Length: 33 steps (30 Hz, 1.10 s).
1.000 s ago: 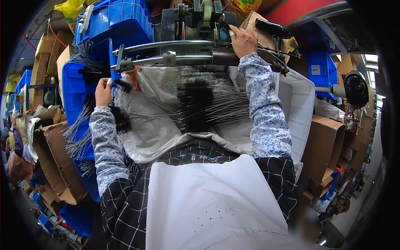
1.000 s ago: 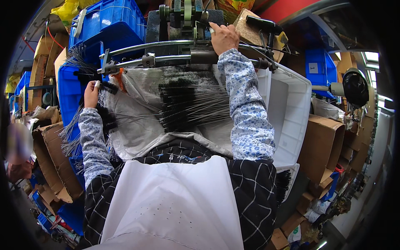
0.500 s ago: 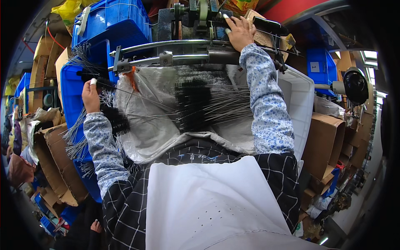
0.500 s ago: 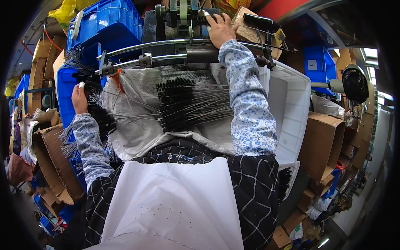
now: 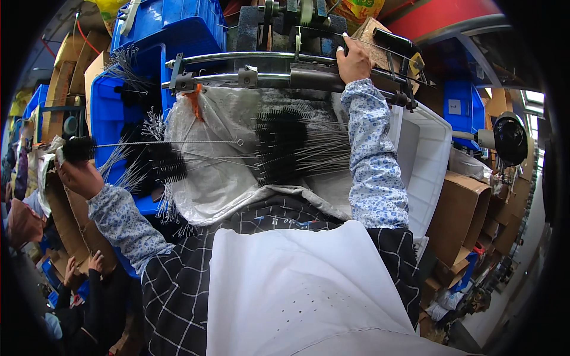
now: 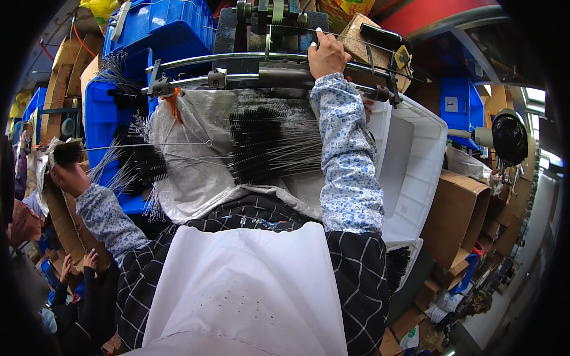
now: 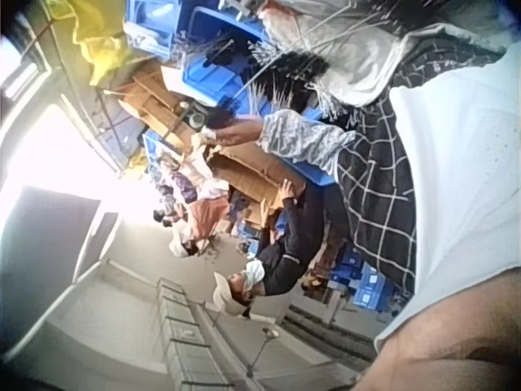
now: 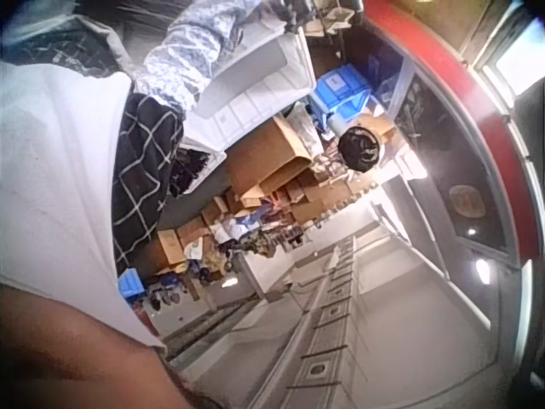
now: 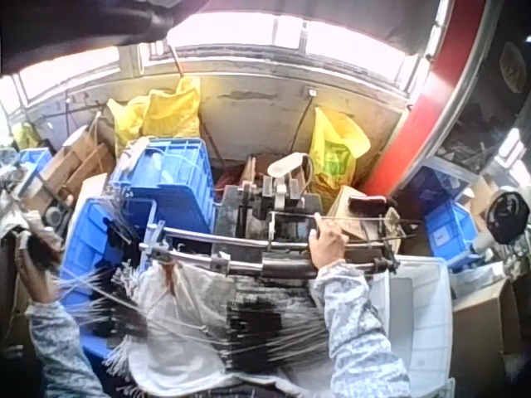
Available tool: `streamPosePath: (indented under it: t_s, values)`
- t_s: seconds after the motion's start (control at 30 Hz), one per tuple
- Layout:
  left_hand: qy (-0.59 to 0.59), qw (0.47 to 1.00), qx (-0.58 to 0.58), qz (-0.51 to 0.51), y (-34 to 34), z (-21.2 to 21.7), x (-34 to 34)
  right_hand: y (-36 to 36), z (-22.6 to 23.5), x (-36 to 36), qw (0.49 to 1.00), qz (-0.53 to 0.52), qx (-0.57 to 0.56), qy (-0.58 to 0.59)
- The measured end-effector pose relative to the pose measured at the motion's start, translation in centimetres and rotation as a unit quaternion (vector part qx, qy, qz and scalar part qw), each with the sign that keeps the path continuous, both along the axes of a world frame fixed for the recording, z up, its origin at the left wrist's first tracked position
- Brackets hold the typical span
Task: Manufacturing or assembling wire-bristle brushes using a specialized assembly machine.
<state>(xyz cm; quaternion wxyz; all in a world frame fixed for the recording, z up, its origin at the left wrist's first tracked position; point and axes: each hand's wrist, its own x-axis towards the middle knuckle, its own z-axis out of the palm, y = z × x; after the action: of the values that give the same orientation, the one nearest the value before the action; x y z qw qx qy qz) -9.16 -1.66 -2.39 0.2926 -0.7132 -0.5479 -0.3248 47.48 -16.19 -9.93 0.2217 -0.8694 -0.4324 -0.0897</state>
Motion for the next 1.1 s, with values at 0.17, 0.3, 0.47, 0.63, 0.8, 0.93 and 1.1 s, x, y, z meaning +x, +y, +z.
streamPosePath:
  t_s: [0.17, 0.3, 0.47, 0.63, 0.8, 0.93, 1.1]
  values:
    - [0.023, 0.999, -0.008, 0.048, -1.6, 0.9, -0.2, 1.1, 0.2, -1.6, 1.000, -0.004, -0.001, -0.002]
    - [-0.258, 0.959, -0.055, -0.105, -2.1, 0.6, 4.4, 2.9, 0.3, -4.5, 1.000, -0.007, 0.003, -0.015]
    - [-0.639, 0.691, -0.168, -0.291, -2.5, 1.6, 9.9, 3.5, 0.5, -5.3, 1.000, -0.010, -0.014, -0.020]
    - [-0.647, 0.688, -0.172, -0.278, -2.7, 2.2, 11.3, 2.5, 0.4, -3.8, 1.000, -0.012, -0.004, -0.019]
    - [-0.638, 0.707, -0.152, -0.263, -2.8, 2.3, 10.2, 1.3, 0.5, -2.1, 1.000, -0.018, -0.008, -0.017]
    - [-0.635, 0.712, -0.155, -0.255, -2.7, 2.3, 9.5, 1.3, 0.5, -2.1, 0.999, -0.023, -0.014, -0.020]
    - [-0.106, 0.983, -0.017, -0.148, -3.3, 2.5, 8.2, 3.6, 1.4, -5.5, 0.999, -0.001, -0.032, 0.000]
